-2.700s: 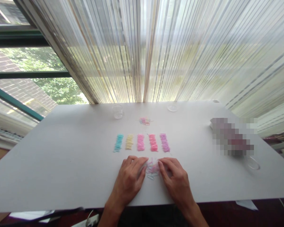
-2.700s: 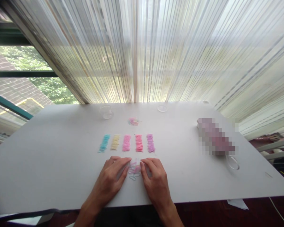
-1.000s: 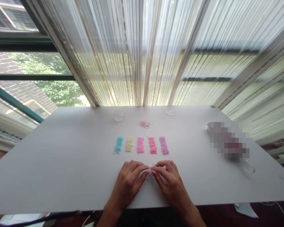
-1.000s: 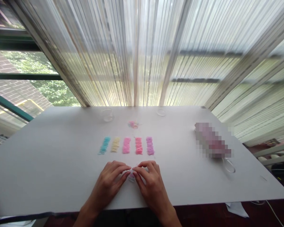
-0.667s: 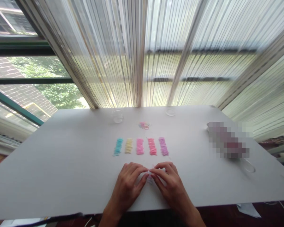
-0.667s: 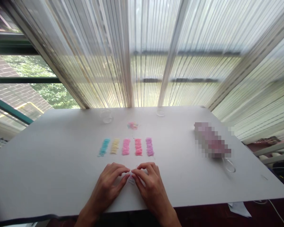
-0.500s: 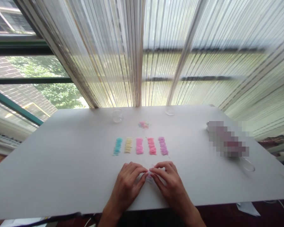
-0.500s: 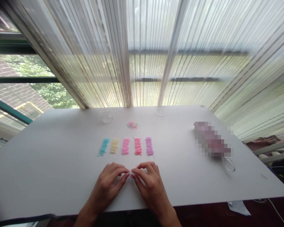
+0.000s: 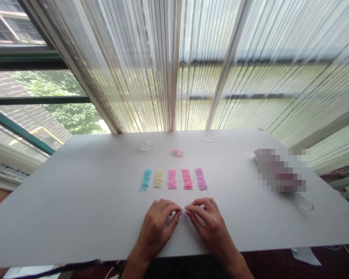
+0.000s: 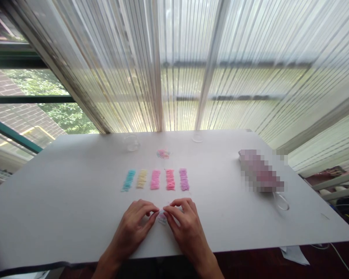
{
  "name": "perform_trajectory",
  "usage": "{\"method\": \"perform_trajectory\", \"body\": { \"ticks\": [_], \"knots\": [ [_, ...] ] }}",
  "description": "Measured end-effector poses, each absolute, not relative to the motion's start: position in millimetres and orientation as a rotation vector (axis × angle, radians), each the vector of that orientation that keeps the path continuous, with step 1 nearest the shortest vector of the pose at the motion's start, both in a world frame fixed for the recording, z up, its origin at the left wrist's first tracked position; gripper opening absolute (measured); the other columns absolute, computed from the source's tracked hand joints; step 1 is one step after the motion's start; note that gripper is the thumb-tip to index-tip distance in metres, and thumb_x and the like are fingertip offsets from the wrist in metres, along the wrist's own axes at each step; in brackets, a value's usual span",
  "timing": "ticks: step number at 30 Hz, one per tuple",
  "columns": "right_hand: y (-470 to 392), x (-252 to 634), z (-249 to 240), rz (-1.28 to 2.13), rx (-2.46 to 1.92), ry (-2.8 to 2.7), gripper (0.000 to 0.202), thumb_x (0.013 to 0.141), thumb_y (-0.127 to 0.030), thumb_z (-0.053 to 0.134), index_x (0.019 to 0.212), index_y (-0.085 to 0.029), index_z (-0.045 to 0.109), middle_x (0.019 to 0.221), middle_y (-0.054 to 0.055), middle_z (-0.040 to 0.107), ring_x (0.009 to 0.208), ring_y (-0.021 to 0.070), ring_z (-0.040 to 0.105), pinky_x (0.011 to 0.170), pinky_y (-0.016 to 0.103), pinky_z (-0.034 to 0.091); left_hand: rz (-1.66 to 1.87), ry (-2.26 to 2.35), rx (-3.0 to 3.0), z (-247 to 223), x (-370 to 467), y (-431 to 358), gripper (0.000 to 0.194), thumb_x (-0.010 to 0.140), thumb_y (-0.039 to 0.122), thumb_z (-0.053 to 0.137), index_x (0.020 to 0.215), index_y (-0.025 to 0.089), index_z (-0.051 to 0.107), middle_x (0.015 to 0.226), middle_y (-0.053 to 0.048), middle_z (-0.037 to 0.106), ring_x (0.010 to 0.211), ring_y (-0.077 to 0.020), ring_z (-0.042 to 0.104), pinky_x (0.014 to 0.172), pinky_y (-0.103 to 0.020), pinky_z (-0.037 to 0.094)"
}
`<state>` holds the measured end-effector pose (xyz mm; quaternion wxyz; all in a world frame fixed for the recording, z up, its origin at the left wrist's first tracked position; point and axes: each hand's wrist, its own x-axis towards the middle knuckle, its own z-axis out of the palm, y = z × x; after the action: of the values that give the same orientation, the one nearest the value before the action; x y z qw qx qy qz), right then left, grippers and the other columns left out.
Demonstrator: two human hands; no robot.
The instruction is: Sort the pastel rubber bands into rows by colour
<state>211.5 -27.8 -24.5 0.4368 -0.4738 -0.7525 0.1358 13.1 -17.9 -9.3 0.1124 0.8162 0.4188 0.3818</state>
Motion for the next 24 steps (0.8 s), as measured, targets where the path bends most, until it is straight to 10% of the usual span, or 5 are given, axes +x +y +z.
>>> {"method": "perform_trajectory", "body": {
  "ticks": [24],
  "knots": [
    [-27,213,-20,0.406,-1.187,-1.813,0.014,0.098,-0.019,0.06,0.103,-0.024,0.073,0.094,0.007,0.067,0.092,0.0237,0.064,0.079,0.038,0.058,1.089,1.669,2.314,-7,-75,2,0.02,0.101,0.036,0.057,0.096,0.022,0.07,0.086,-0.002,0.073,0.066,-0.0169,0.061,0.073,-0.032,0.049]
  ]
}}
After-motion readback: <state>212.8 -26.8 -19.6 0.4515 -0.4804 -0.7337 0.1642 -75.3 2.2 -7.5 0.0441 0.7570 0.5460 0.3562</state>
